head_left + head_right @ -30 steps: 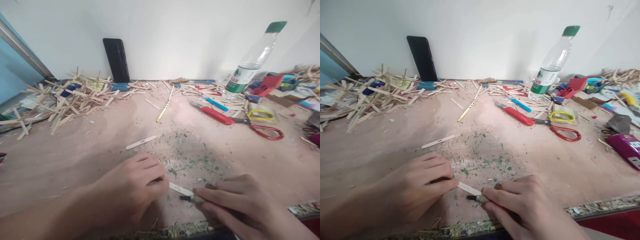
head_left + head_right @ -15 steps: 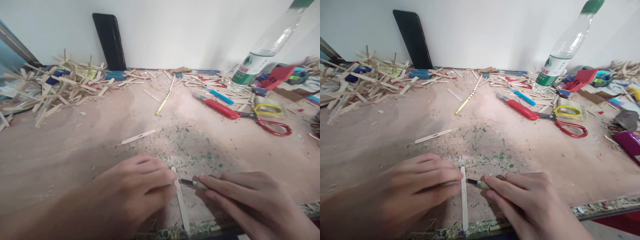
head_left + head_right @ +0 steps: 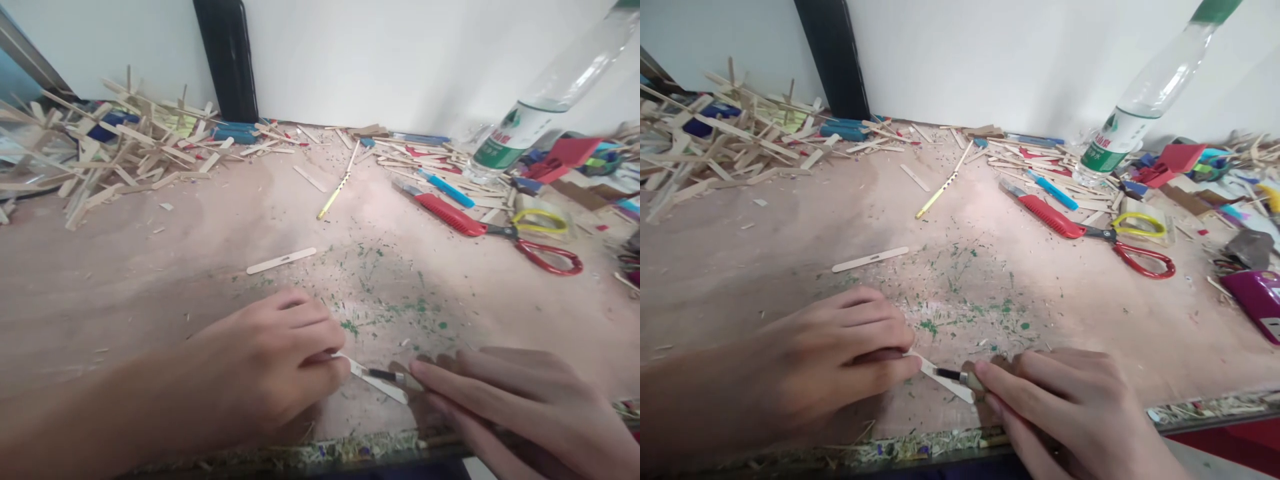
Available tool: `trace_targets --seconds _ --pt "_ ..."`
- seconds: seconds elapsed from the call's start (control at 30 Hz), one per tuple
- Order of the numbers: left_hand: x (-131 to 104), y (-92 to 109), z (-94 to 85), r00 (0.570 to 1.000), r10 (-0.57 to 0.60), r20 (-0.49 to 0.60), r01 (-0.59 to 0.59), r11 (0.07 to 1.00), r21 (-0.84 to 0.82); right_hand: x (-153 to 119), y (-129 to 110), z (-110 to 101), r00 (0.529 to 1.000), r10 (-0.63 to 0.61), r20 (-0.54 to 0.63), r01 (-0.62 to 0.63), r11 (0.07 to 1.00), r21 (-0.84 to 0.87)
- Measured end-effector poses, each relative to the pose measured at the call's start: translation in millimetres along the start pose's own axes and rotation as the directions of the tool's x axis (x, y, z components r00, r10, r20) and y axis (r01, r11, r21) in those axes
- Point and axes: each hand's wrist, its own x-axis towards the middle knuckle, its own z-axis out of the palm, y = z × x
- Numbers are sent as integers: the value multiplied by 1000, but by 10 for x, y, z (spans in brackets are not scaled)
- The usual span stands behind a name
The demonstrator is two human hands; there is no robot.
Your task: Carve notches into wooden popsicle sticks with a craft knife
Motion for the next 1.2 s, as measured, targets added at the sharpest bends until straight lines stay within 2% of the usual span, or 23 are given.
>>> trace_targets --seconds 0.17,0.4,0.73,1.07,1.2 --pt "-23 -44 42 1000 -2 -18 0 997 -76 -42 -12 -34 1000 3 22 -2 998 -57" --pt "-33 2 36 1000 -23 -5 22 993 -113 -7 -42 -84 997 -40 68 47 994 -94" --pt "-25 19 49 1000 -19 -5 18 995 -98 -73 -55 -85 993 -61 98 79 979 -186" --pt "-6 25 33 999 22 26 -22 1000 1 -57 -47 -102 986 -120 118 145 963 -226" --pt "-9 36 39 1000 1 22 0 1000 -31 -66 -88 -89 980 -178 93 198 926 -321"
